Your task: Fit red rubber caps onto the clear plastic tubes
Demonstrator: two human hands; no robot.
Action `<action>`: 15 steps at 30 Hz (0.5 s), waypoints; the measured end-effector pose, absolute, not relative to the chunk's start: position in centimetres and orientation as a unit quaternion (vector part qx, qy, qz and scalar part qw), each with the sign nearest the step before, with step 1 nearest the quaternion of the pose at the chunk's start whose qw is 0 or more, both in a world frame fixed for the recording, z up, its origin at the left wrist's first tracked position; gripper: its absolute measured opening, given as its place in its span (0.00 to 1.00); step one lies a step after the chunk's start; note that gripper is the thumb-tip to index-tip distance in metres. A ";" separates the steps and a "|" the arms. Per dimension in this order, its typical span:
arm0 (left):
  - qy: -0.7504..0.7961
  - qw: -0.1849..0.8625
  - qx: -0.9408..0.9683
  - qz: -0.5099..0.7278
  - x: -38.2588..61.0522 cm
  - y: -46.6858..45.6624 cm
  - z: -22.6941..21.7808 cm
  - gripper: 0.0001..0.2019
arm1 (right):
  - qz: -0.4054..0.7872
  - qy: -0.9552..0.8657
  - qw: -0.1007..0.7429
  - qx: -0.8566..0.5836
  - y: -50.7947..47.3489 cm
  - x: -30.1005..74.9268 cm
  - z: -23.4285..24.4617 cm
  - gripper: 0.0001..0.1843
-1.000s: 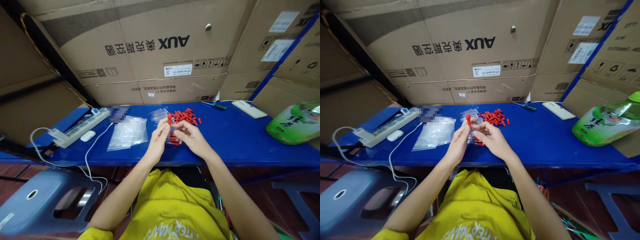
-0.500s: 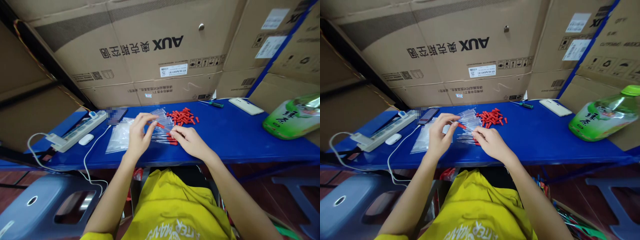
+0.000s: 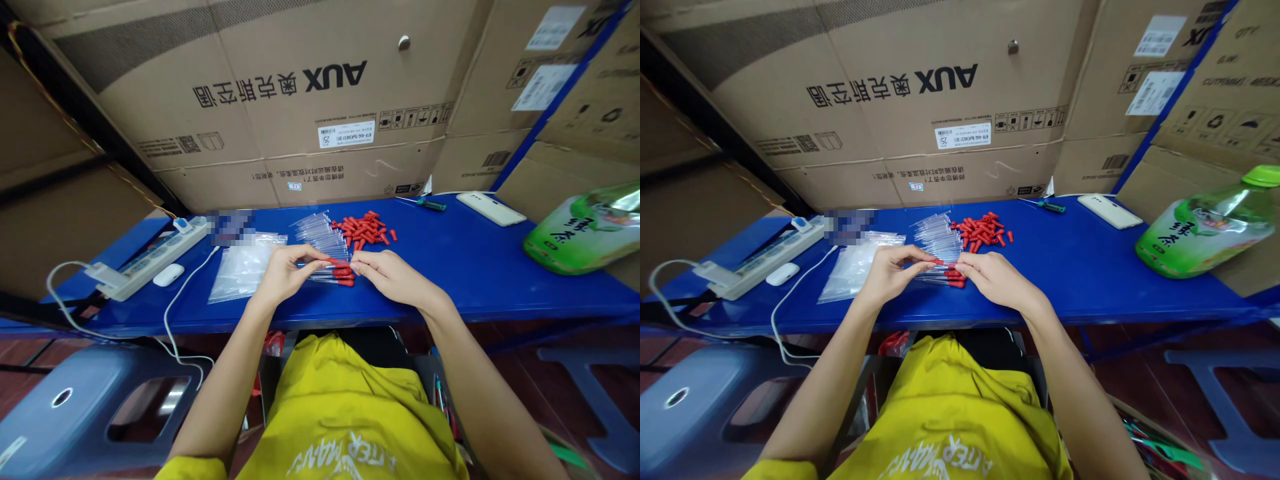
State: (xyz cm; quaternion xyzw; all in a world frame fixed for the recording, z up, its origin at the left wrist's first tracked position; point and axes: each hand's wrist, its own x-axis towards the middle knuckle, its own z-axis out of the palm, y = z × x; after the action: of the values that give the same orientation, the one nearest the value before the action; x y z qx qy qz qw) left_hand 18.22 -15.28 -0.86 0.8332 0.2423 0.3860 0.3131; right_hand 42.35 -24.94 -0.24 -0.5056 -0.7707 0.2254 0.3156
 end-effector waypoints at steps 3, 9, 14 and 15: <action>0.247 0.342 0.825 0.376 18.5 -15.5 -1.1 0.10 | 0.236 -0.770 0.312 -0.503 -24.8 42.7 -0.5 0.18; 0.269 0.393 0.788 0.390 18.7 -15.5 -1.4 0.11 | 0.279 -0.761 0.327 -0.487 -24.8 42.9 -0.4 0.19; 0.270 0.417 0.782 0.376 18.5 -15.4 -1.5 0.12 | 0.281 -0.767 0.317 -0.482 -25.0 42.8 -0.2 0.17; 0.270 0.421 0.782 0.373 18.5 -15.5 -1.5 0.12 | 0.279 -0.769 0.315 -0.482 -25.0 42.8 -0.2 0.17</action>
State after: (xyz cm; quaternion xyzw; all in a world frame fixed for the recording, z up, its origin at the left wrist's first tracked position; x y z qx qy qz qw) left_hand 18.52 -15.45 -1.51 0.7818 0.2697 0.3729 0.4208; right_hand 42.78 -24.95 -0.21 -0.4818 -0.7687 0.2789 0.3150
